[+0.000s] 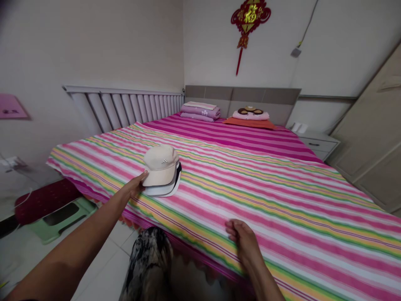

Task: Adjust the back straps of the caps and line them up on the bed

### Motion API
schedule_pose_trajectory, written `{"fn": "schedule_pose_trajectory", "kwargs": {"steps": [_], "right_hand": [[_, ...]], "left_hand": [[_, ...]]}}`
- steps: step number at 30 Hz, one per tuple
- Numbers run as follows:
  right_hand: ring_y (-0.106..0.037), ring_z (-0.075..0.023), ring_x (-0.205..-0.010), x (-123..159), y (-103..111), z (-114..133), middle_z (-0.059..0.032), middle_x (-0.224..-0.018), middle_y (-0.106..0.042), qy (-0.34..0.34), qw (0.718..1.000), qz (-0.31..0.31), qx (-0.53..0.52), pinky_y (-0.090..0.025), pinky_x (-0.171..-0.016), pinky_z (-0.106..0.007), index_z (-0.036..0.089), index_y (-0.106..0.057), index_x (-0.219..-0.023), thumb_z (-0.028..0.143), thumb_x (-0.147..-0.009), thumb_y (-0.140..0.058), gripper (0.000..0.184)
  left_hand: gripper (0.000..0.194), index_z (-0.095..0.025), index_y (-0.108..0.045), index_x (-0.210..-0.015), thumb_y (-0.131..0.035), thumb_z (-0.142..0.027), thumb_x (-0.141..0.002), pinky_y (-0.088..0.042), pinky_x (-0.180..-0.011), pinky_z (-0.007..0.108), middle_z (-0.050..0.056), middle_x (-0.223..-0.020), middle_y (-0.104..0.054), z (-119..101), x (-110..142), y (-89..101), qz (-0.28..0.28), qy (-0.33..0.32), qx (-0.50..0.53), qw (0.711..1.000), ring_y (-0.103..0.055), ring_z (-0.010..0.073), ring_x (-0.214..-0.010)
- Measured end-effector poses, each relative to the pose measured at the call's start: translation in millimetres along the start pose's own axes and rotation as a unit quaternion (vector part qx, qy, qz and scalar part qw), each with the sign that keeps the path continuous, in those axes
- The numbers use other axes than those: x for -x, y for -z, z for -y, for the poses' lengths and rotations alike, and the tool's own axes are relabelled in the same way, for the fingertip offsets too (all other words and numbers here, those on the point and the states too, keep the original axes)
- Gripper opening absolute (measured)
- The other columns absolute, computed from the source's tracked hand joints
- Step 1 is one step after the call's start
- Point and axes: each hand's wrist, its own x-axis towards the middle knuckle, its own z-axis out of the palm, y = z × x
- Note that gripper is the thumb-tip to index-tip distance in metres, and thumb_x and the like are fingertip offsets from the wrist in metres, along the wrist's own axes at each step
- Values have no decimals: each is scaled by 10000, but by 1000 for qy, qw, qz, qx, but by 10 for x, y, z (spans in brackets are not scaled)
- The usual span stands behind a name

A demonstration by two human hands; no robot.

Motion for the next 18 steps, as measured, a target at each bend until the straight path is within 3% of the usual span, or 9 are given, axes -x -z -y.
{"fn": "schedule_pose_trajectory", "kwargs": {"steps": [5,11,14,18], "right_hand": [[-601,-139,-608,-246,-834,1,-67,-720,-657,-45,990,126,35,-467,-589,-258,132,-620,-769,335,-674,-661,228],[-578,-119,-700,-692,-1814,-176,-17,-777,-614,-75,981,177,34,-464,-695,-280,143,-582,-791,262,-755,-601,126],[-574,-137,-755,-836,-2086,-260,-32,-882,-601,-88,978,186,43,-476,-683,-315,121,-573,-885,253,-810,-549,153],[-574,-151,-793,-949,-2206,-325,-51,-960,-582,-108,978,170,64,-488,-676,-328,126,-550,-980,267,-840,-510,203]], "left_hand": [[494,-124,-608,-947,-703,-438,-577,-501,-549,291,109,-772,-688,-33,-63,-106,33,1,-40,999,-633,217,-652],[451,-114,-625,-899,-737,-367,-543,-511,-586,306,126,-747,-691,-60,-88,-132,71,-12,-74,995,-645,250,-696],[431,-127,-620,-890,-735,-358,-545,-517,-606,311,127,-795,-693,-59,-114,-117,85,-19,-81,993,-646,252,-730],[486,-125,-601,-927,-745,-356,-524,-518,-671,323,136,-857,-687,-52,-194,-90,108,-18,-77,991,-645,247,-773]]}}
